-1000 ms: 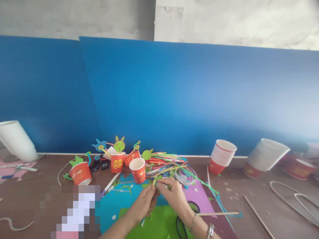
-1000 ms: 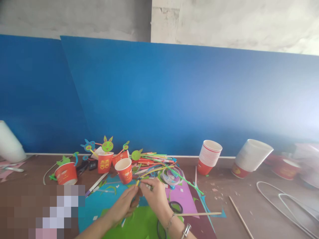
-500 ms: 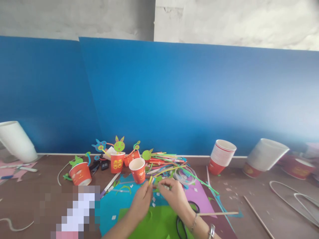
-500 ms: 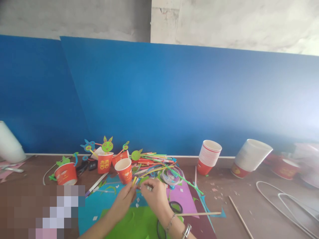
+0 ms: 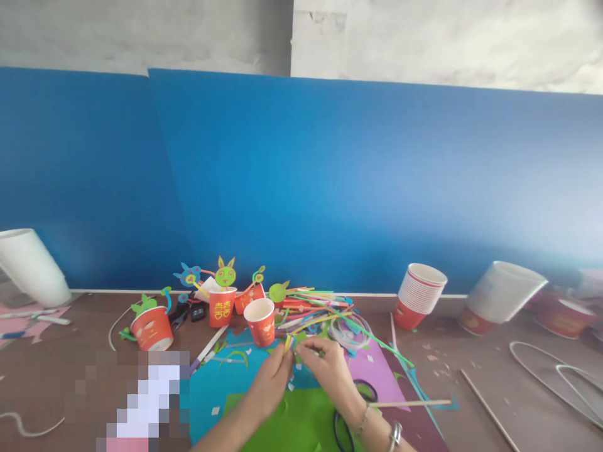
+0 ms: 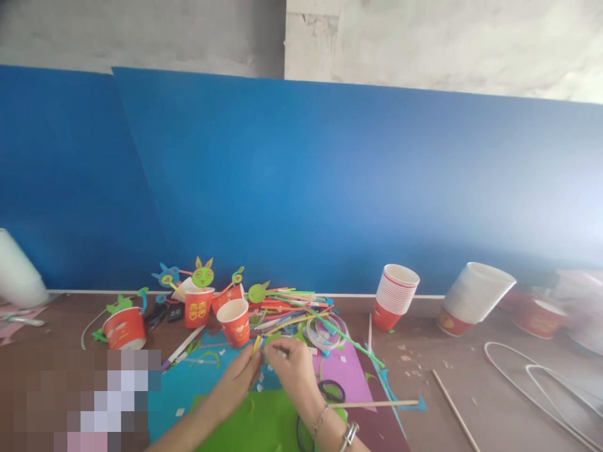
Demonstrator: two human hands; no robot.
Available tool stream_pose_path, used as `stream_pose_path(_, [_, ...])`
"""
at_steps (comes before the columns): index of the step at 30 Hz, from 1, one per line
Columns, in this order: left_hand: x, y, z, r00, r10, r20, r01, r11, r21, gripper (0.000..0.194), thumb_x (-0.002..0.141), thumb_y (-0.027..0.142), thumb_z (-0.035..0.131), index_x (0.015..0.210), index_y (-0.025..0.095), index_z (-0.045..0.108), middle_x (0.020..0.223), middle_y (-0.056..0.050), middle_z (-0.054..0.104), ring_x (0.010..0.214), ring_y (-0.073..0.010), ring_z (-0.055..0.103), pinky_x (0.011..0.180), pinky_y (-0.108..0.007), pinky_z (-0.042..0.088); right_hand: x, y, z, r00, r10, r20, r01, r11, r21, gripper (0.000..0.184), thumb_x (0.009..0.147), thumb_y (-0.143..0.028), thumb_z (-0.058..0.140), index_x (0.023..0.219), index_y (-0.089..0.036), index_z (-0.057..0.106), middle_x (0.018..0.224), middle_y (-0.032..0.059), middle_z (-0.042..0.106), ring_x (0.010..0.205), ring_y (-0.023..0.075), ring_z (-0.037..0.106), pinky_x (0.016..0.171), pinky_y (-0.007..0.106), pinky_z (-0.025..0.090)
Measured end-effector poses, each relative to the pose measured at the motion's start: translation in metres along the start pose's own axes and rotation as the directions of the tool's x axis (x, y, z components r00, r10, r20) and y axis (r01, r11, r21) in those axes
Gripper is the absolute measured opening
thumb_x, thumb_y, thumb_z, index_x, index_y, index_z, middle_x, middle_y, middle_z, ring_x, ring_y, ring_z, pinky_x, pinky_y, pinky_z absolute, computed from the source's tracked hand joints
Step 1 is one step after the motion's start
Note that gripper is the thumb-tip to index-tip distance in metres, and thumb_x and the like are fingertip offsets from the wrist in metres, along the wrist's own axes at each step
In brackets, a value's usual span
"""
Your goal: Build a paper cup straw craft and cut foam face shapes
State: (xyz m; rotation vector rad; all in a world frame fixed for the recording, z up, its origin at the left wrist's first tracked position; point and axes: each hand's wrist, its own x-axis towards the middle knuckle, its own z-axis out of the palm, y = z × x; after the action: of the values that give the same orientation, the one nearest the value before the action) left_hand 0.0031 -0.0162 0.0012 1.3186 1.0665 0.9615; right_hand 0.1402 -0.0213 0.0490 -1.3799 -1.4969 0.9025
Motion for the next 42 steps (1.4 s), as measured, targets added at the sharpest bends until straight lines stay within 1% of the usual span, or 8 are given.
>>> stream_pose_path(8, [-0.002,-0.001,0.001,0.999,-0.026,0.045,0.024,0.998,0.053,0.047,0.082,0.065,0.040,0.084,0.019,0.050,0.065,0.004,0.041,0.059,-0.0121,0.036,0.054,-0.023,0.031,0.000,-0.002,0.002,1.000,-0.001,0.004,0.001,1.000,-0.006,0.021,0.071,-0.025,0.058,0.057,-0.017,0.070,0.061,0.0027,0.070,0.066,0.0217,0.062,0.066,0.029,0.046])
stream_pose_path(16, [-0.010,0.013,0.002,0.998,0.067,0.008,-0.066,0.960,0.271,0.041,0.090,0.055,0.033,0.086,0.019,0.053,0.073,-0.003,0.054,0.069,-0.0182,0.049,0.064,-0.029,0.036,0.000,0.003,0.005,1.000,0.023,-0.021,-0.023,1.000,-0.005,0.021,0.072,-0.028,0.060,0.056,-0.017,0.069,0.060,0.0020,0.069,0.064,0.0204,0.062,0.064,0.028,0.045])
stream_pose_path(26, [-0.012,0.012,0.000,0.991,0.125,0.054,-0.136,0.905,0.402,0.039,0.093,0.048,0.027,0.090,0.019,0.052,0.074,-0.006,0.060,0.066,-0.0194,0.053,0.060,-0.030,0.035,0.001,0.006,0.007,0.997,0.063,-0.037,-0.066,0.993,-0.094,0.029,0.073,-0.038,0.061,0.055,-0.016,0.068,0.058,0.0014,0.068,0.060,0.0179,0.060,0.059,0.026,0.042])
stream_pose_path(30, [-0.013,0.017,-0.001,0.985,0.147,0.088,-0.170,0.912,0.373,0.040,0.093,0.049,0.026,0.095,0.018,0.052,0.074,-0.004,0.058,0.068,-0.0181,0.052,0.061,-0.029,0.037,0.002,0.007,0.006,0.996,0.087,-0.028,-0.090,0.987,-0.134,0.034,0.074,-0.043,0.060,0.057,-0.016,0.068,0.057,0.0011,0.066,0.058,0.0165,0.058,0.055,0.024,0.040])
stream_pose_path(33, [-0.012,0.017,-0.002,0.981,0.154,0.117,-0.180,0.951,0.251,0.040,0.091,0.053,0.032,0.092,0.018,0.051,0.073,-0.001,0.052,0.066,-0.0146,0.047,0.060,-0.027,0.037,0.002,0.006,0.003,0.998,0.064,-0.030,-0.068,0.980,-0.188,0.033,0.075,-0.045,0.060,0.061,-0.017,0.069,0.058,0.0007,0.066,0.059,0.0159,0.057,0.056,0.024,0.040])
stream_pose_path(37, [-0.008,0.018,-0.004,0.977,0.019,0.212,-0.020,1.000,-0.001,0.047,0.083,0.065,0.040,0.078,0.019,0.046,0.056,0.008,0.034,0.048,-0.0079,0.029,0.045,-0.022,0.024,0.003,0.002,-0.004,0.998,0.034,0.046,-0.022,0.971,-0.239,0.028,0.076,-0.043,0.059,0.071,-0.019,0.072,0.056,-0.0004,0.065,0.057,0.0146,0.056,0.058,0.023,0.041])
stream_pose_path(39, [-0.008,0.021,-0.006,0.952,-0.109,0.287,0.137,0.988,-0.077,0.049,0.078,0.069,0.044,0.080,0.020,0.045,0.051,0.011,0.027,0.042,-0.0059,0.020,0.042,-0.021,0.014,0.005,-0.002,-0.010,0.989,0.032,0.141,-0.004,0.980,-0.198,0.024,0.078,-0.038,0.058,0.074,-0.019,0.072,0.058,-0.0001,0.066,0.057,0.0140,0.055,0.058,0.023,0.041])
stream_pose_path(42, [-0.007,0.028,-0.010,0.910,-0.267,0.316,0.313,0.944,-0.107,0.051,0.072,0.070,0.052,0.081,0.020,0.045,0.049,0.013,0.027,0.040,-0.0040,0.013,0.043,-0.022,0.006,0.008,-0.008,-0.021,0.946,0.006,0.323,0.024,0.996,-0.089,0.021,0.078,-0.025,0.053,0.071,-0.017,0.071,0.063,-0.0001,0.066,0.058,0.0123,0.053,0.057,0.021,0.040])
